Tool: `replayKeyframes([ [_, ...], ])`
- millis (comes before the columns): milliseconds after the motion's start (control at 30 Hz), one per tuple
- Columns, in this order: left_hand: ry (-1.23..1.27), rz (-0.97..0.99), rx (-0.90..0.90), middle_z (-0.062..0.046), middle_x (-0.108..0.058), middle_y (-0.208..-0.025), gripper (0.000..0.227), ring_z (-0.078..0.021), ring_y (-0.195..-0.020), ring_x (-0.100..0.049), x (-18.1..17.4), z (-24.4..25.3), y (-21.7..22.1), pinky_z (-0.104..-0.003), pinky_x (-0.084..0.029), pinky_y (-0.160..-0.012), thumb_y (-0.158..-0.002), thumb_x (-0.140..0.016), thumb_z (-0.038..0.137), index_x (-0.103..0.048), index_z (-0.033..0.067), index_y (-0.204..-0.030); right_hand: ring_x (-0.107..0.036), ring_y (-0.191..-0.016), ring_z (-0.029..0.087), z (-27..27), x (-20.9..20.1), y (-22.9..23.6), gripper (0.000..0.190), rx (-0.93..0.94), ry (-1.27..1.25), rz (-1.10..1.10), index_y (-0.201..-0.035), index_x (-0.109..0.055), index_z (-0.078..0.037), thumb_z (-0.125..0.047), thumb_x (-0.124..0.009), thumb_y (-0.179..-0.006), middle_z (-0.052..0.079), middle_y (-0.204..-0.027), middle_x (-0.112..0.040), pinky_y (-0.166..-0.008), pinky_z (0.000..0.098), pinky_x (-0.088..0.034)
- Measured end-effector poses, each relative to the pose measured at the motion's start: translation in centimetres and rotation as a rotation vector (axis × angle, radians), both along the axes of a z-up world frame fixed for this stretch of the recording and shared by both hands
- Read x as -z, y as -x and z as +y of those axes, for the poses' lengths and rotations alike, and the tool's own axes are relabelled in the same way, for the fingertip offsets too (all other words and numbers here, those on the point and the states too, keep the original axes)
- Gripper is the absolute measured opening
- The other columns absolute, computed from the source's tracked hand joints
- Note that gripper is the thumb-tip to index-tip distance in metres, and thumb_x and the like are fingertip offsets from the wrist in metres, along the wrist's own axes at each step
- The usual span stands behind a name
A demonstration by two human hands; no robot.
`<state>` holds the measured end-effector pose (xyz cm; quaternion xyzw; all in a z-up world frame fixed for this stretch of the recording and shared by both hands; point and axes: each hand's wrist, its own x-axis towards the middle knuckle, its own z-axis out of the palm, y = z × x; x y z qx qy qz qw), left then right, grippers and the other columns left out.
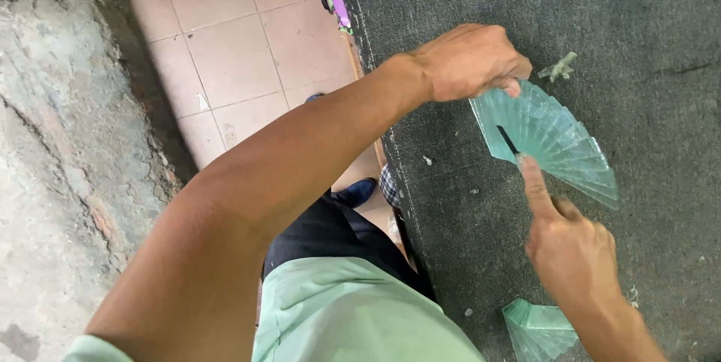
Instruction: Scraping residue or adhesive off a piece of black glass using a utility knife.
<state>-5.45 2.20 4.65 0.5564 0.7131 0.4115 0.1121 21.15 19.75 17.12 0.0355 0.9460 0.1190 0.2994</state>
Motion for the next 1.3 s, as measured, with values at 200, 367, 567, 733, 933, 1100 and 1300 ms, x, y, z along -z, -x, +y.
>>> replayKeyframes([
  [200,0.063,0.106,0.015,0.003,-0.039,-0.063,0.056,-0.014,-0.051,-0.036,-1.0,0.6,-0.7,-0.033,-0.032,-0.045,-0.126,-0.068,0.039,-0.043,0.0185,-0.08,-0.075,-0.066,0.04,2.6,1.4,-3.4,0.114,-0.029,-0.046,0.062,-0.189,-0.014,-0.045,-0.019,-0.069,-0.093,0.003,-0.094,-0.071,-0.069,0.0564,-0.063],
  [367,0.084,-0.168,0.021,0.007,-0.037,-0.063,0.059,-0.0071,-0.053,-0.036,-1.2,-0.3,-0.3,-0.024,-0.033,-0.049,-0.124,-0.071,0.035,-0.044,0.0226,-0.074,-0.086,-0.08,0.035,-0.7,-3.1,-0.3,0.128,0.084,-0.071,-0.163,-0.188,-0.008,-0.05,-0.013,-0.079,-0.088,-0.002,-0.106,-0.082,-0.079,0.0542,-0.069],
  [567,0.357,0.037,0.172,0.001,-0.035,-0.056,0.081,-0.0117,-0.051,-0.038,-5.0,0.9,2.5,-0.033,-0.031,-0.051,-0.118,-0.084,0.008,-0.031,0.0163,-0.057,-0.074,-0.05,0.025,1.1,-3.8,-1.4,0.114,-0.064,-0.012,0.058,-0.187,-0.032,-0.041,-0.008,-0.076,-0.086,0.002,-0.072,-0.077,-0.072,0.0475,-0.073],
  [733,0.604,0.169,0.246,-0.001,-0.076,-0.096,0.024,-0.0233,-0.086,-0.071,-9.3,3.9,2.2,-0.045,-0.063,-0.074,-0.104,-0.091,0.031,-0.075,0.015,-0.099,-0.076,-0.061,0.04,-1.8,-1.3,2.9,0.11,-0.079,0.098,0.137,-0.186,-0.037,-0.034,-0.008,-0.077,-0.087,0.008,-0.085,-0.078,-0.068,0.0606,-0.065],
  [933,0.605,0.249,0.261,0.012,-0.063,-0.071,0.058,-0.0089,-0.072,-0.061,-9.1,5.8,2.2,-0.036,-0.059,-0.074,-0.105,-0.095,0.044,-0.058,0.0211,-0.066,-0.076,-0.064,0.046,-2.8,0.1,4.9,0.105,-0.095,0.109,0.197,-0.188,-0.035,-0.031,-0.01,-0.073,-0.093,0.016,-0.089,-0.076,-0.067,0.0643,-0.063],
  [1100,0.603,0.201,0.228,0.014,-0.063,-0.071,0.064,-0.0062,-0.068,-0.057,-9.1,6.1,2.4,-0.031,-0.055,-0.065,-0.103,-0.098,0.043,-0.053,0.0215,-0.063,-0.078,-0.076,0.055,-3.4,0.8,5.7,0.113,-0.07,0.101,0.22,-0.187,-0.034,-0.034,-0.01,-0.078,-0.085,0.022,-0.096,-0.077,-0.072,0.0706,-0.061],
  [1300,0.587,0.177,0.209,0.014,-0.067,-0.073,0.057,-0.0072,-0.07,-0.06,-8.2,6.3,2.4,-0.033,-0.056,-0.065,-0.1,-0.098,0.039,-0.056,0.0211,-0.066,-0.078,-0.084,0.052,-3.2,1.9,5.2,0.127,-0.055,0.123,0.236,-0.188,-0.029,-0.035,-0.017,-0.087,-0.077,0.016,-0.106,-0.077,-0.072,0.0674,-0.061],
])
